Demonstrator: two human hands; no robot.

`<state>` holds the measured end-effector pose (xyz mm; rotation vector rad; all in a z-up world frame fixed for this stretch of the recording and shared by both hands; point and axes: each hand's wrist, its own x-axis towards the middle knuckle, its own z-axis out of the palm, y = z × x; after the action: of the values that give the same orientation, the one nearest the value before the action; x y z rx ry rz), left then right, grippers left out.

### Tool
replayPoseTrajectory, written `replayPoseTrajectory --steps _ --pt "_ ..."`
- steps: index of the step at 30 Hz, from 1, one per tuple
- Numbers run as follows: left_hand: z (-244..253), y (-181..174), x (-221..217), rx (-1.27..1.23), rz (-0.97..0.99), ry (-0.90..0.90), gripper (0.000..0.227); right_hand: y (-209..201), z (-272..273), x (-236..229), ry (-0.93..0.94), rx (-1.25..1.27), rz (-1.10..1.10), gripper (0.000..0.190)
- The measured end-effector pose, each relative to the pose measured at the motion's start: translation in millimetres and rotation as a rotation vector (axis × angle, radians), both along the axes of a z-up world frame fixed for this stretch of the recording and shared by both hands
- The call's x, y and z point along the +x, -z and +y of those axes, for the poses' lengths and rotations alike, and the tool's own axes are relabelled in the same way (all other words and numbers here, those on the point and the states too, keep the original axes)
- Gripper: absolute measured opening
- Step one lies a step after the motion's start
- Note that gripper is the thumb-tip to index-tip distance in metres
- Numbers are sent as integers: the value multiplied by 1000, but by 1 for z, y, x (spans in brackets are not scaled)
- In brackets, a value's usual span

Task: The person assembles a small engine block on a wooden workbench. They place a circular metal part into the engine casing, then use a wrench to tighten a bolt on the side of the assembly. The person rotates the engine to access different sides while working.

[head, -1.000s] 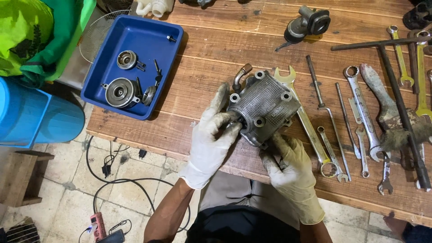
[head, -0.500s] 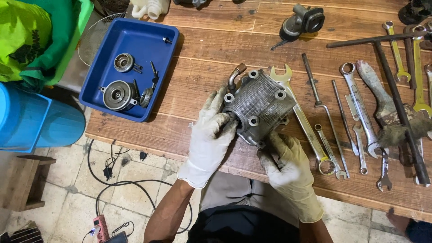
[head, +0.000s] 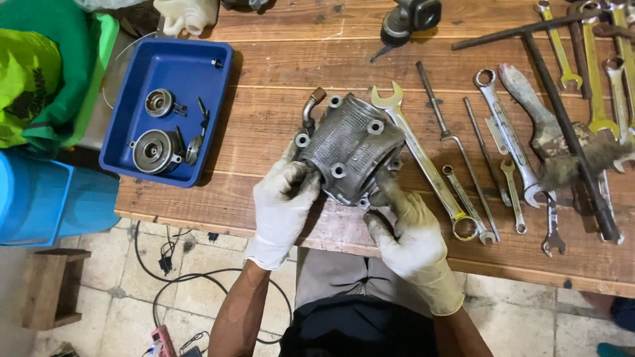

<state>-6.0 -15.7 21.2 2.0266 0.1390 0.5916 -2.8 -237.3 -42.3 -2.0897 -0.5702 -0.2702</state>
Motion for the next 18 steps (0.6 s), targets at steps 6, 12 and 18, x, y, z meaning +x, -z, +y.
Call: replayPoseTrajectory --steps 6,12,18 --pt "14 11 9 -1 -122 87 6 -8 -2 -4 -29 64 -44 52" --pt "28 21 5 31 6 139 5 7 -6 -8 -55 -171 34 57" --pt "35 5 -16 129 -54 249 34 15 -11 -9 -4 -208 -76 59"
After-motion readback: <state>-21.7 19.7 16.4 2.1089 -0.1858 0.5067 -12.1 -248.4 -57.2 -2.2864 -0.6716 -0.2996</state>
